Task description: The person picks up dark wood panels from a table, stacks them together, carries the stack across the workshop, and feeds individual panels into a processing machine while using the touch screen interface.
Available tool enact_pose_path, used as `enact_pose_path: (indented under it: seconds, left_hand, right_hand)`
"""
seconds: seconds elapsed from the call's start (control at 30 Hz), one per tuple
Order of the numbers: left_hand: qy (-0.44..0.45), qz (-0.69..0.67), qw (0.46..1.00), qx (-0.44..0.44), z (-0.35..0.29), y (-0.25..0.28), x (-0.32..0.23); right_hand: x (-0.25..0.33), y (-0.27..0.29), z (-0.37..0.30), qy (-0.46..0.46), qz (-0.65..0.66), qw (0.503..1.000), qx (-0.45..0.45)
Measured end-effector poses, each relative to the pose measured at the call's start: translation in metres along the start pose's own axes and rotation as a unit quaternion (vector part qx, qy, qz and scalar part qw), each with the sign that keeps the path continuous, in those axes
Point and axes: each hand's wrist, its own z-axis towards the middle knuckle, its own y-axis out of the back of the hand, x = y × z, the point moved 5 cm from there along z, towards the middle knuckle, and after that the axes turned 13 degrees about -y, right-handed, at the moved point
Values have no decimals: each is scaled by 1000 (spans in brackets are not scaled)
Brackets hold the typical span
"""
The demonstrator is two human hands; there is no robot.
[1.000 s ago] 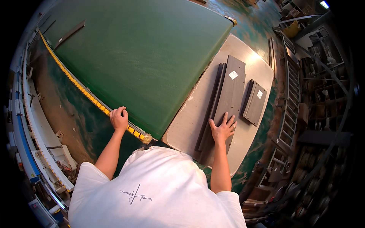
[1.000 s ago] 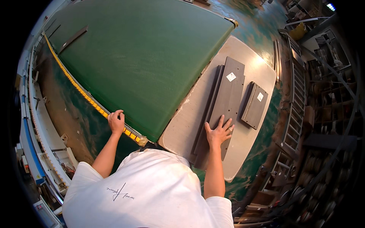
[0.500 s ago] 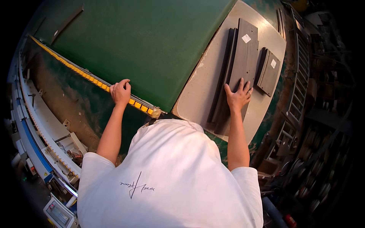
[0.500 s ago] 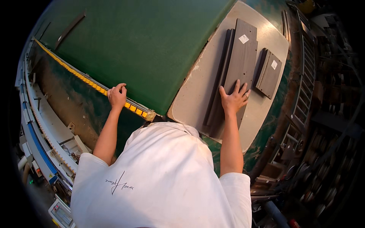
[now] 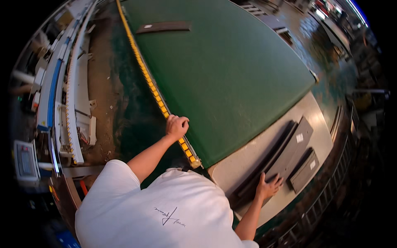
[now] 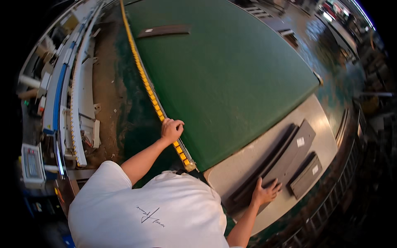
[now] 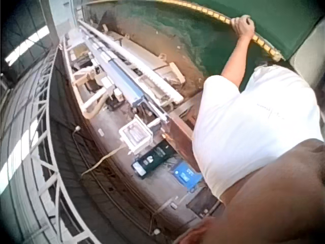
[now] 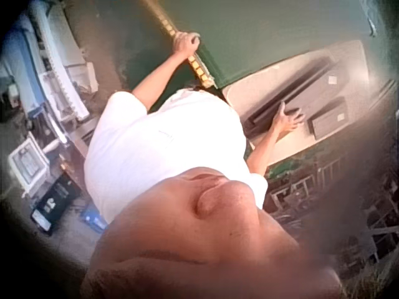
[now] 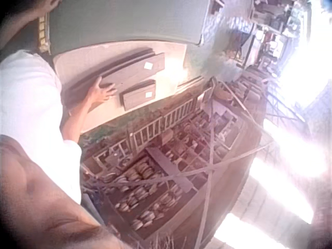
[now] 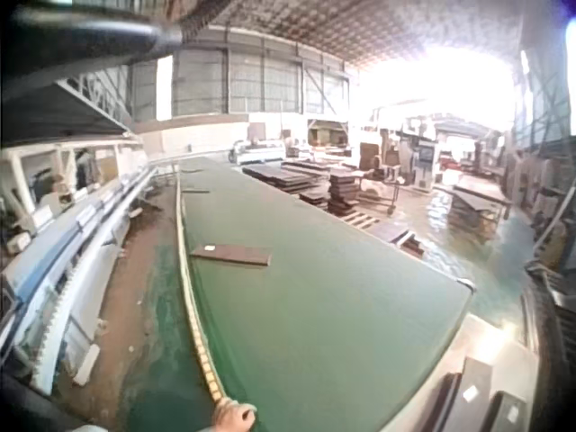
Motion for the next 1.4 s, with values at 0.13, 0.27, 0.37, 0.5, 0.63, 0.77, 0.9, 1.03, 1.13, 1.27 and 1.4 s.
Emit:
enact_pose_path:
  seconds: [0.13, 0.27, 0.37, 0.5, 0.63, 0.77, 0.9, 1.03, 1.13, 1.27, 1.4]
  left_hand:
    - [16, -22, 999, -17, -1, 10, -1]
    - [27, -39, 998, -33, -6, 12, 0]
    - [33, -36, 998, -29, -3, 13, -2]
    - [29, -38, 998, -36, -3, 16, -1]
    - [26, -45, 997, -52, -5, 15, 2]
    - [20, -57, 996, -68, -4, 12, 4]
    - [18, -61, 996, -67, -5, 14, 6]
    - [8, -61, 997, -41, -3, 11, 10]
    - [-21, -56, 998, 4, 9, 11, 26]
    - [-26, -22, 999, -25, 51, 21, 97]
    - [-20, 93, 995, 35, 101, 23, 177]
  right_hand:
    - [1, -2, 1, -25, -61, 998, 20]
    - [0, -4, 1, -37, -52, 998, 24]
    - [0, -3, 1, -38, -48, 998, 29]
    - [4, -1, 2, -36, -39, 998, 30]
    - [0, -3, 1, -20, -30, 999, 16]
    - [-5, -8, 2, -9, -38, 999, -1]
    - [1, -6, 1, -15, -53, 998, 18]
    - [-5, -13, 4, -6, -51, 999, 8]
    - [-6, -15, 6, 3, -46, 999, 8]
    - [-4, -15, 3, 4, -67, 998, 8]
    - [19, -18, -14, 46, -75, 995, -38]
